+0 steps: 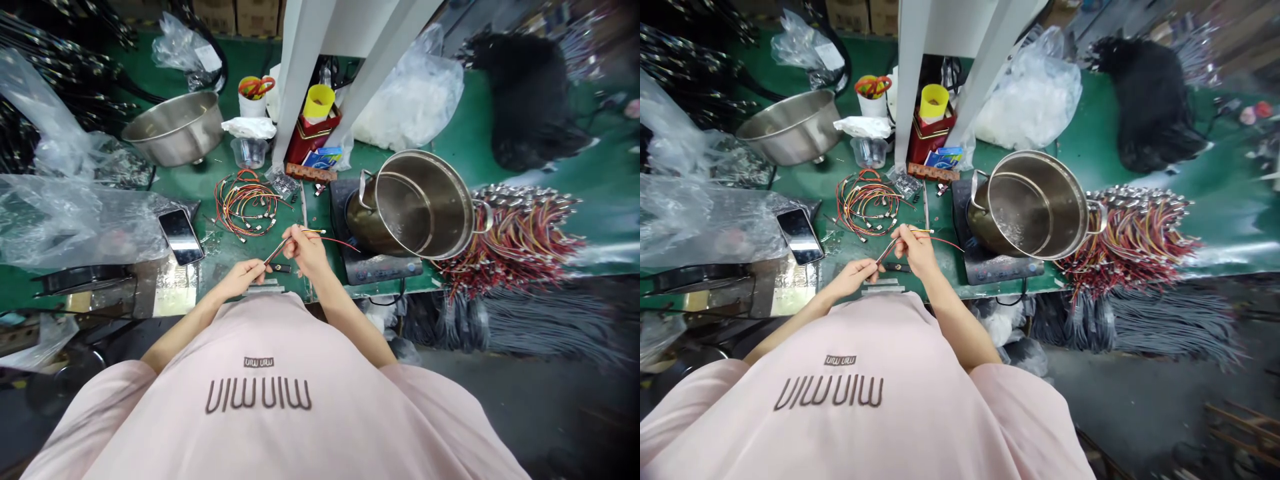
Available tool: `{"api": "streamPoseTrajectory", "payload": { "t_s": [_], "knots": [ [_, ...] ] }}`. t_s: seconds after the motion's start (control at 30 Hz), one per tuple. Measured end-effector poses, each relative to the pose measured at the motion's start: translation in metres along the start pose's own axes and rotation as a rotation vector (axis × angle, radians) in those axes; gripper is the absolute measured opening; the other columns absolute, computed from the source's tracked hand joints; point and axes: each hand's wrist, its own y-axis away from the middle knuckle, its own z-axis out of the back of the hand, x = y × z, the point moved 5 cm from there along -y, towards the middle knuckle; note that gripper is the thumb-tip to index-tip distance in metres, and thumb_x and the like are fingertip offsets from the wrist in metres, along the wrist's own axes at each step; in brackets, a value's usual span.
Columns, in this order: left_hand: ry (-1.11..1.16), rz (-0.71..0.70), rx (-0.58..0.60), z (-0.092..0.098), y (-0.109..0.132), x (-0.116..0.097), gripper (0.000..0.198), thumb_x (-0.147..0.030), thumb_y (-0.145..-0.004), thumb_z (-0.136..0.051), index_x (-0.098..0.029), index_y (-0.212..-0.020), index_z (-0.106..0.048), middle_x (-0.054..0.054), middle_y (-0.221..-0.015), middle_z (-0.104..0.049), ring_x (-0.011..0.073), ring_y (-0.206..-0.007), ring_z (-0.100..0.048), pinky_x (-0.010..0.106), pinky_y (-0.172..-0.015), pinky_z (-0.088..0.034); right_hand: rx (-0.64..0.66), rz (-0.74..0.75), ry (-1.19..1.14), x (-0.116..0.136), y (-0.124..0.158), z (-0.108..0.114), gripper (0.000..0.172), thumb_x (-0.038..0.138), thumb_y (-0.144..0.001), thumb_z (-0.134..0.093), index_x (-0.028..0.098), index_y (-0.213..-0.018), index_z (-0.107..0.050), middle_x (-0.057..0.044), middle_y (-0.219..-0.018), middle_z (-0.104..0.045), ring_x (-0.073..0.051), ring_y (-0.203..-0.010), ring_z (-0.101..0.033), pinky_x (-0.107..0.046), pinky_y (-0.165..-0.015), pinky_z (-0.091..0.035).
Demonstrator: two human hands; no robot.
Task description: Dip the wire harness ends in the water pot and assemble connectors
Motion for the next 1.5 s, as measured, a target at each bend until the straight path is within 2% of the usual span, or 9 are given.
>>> {"api": "streamPoseTrajectory", "payload": {
  "t_s": [0.23,0.3,0.4,0.67,0.8,1.07,1.17,1.3,1.5],
  "knots": [
    [0.621,0.164,-0.307,0.012,-0.016,0.029,0.043,-0.051,-0.082,-0.066,-0.015,-0.105,-0.069,0.013,-0.115,-0.069,0.021,-0.105,-0.063,0.034,-0.091,-0.049,-0.033,0.134,-0.074,0.013,0.021,-0.004,0.032,0.052,-0.078,-0.068,0.021,-0.083,-0.063,0.001,-0.067,-0.058,-0.012,-0.063,-0.057,-0.028,-0.064,-0.051],
    [0.773,0.264,-0.177,-0.001,-0.019,0.027,0.046,-0.053,-0.088,-0.056,-0.012,-0.102,-0.069,0.017,-0.114,-0.069,0.0227,-0.103,-0.065,0.037,-0.091,-0.05,-0.004,0.107,-0.058,0.006,0.028,-0.007,0.028,0.049,-0.076,-0.069,0.022,-0.083,-0.064,0.0,-0.071,-0.06,-0.014,-0.067,-0.058,-0.03,-0.067,-0.052],
    [0.89,0.194,-0.005,-0.018,-0.02,0.007,0.036,-0.043,-0.09,-0.057,-0.012,-0.104,-0.07,0.014,-0.106,-0.072,0.0198,-0.093,-0.068,0.035,-0.087,-0.053,0.015,0.033,-0.052,-0.012,0.039,-0.006,0.024,0.045,-0.073,-0.072,0.023,-0.081,-0.067,-0.001,-0.077,-0.063,-0.015,-0.07,-0.058,-0.031,-0.068,-0.051],
    [0.799,0.052,-0.268,-0.017,-0.019,-0.01,0.017,-0.013,-0.077,-0.07,-0.014,-0.095,-0.071,0.004,-0.081,-0.074,0.0116,-0.077,-0.069,0.025,-0.079,-0.052,0.01,-0.206,-0.054,-0.048,0.073,0.021,0.038,0.047,-0.076,-0.071,0.024,-0.105,-0.068,-0.004,-0.088,-0.071,-0.017,-0.079,-0.065,-0.032,-0.071,-0.052],
    [0.77,0.055,-0.304,-0.014,-0.02,-0.012,0.02,-0.013,-0.079,-0.069,-0.015,-0.099,-0.069,0.006,-0.095,-0.075,0.0139,-0.083,-0.07,0.029,-0.084,-0.052,0.111,-0.352,0.283,-0.034,0.097,0.036,0.035,0.047,-0.075,-0.074,0.018,-0.095,-0.073,-0.006,-0.087,-0.073,-0.018,-0.08,-0.067,-0.032,-0.076,-0.052],
    [0.698,0.057,-0.176,-0.028,-0.021,-0.013,0.024,-0.02,-0.079,-0.072,-0.016,-0.102,-0.071,0.007,-0.1,-0.073,0.0185,-0.09,-0.071,0.032,-0.085,-0.053,-0.096,0.277,0.71,0.044,0.069,0.014,0.014,0.035,-0.081,-0.068,0.022,-0.085,-0.071,-0.001,-0.082,-0.069,-0.014,-0.074,-0.062,-0.03,-0.075,-0.051],
    [0.696,0.052,-0.169,-0.027,-0.019,-0.012,0.027,-0.022,-0.078,-0.074,-0.016,-0.104,-0.072,0.006,-0.09,-0.073,0.0196,-0.092,-0.071,0.033,-0.087,-0.052,-0.115,0.322,0.498,0.059,0.071,0.0,0.019,0.038,-0.083,-0.067,0.024,-0.095,-0.068,-0.002,-0.085,-0.069,-0.016,-0.075,-0.064,-0.032,-0.072,-0.053],
    [0.698,0.041,-0.2,-0.024,-0.019,-0.01,0.029,-0.022,-0.074,-0.076,-0.016,-0.102,-0.073,0.006,-0.09,-0.072,0.0203,-0.092,-0.07,0.034,-0.087,-0.051,0.109,0.366,0.186,0.078,0.092,-0.021,0.011,0.038,-0.084,-0.066,0.028,-0.09,-0.066,-0.003,-0.085,-0.071,-0.019,-0.073,-0.066,-0.034,-0.065,-0.055],
    [0.734,0.043,-0.177,-0.03,-0.02,-0.01,0.033,-0.022,-0.07,-0.08,-0.019,-0.102,-0.074,0.004,-0.097,-0.072,0.0154,-0.089,-0.066,0.031,-0.086,-0.05,0.135,0.267,0.793,0.048,0.06,-0.021,0.015,0.027,-0.084,-0.062,0.025,-0.096,-0.07,-0.005,-0.1,-0.071,-0.021,-0.091,-0.064,-0.039,-0.087,-0.05]
  ]
}}
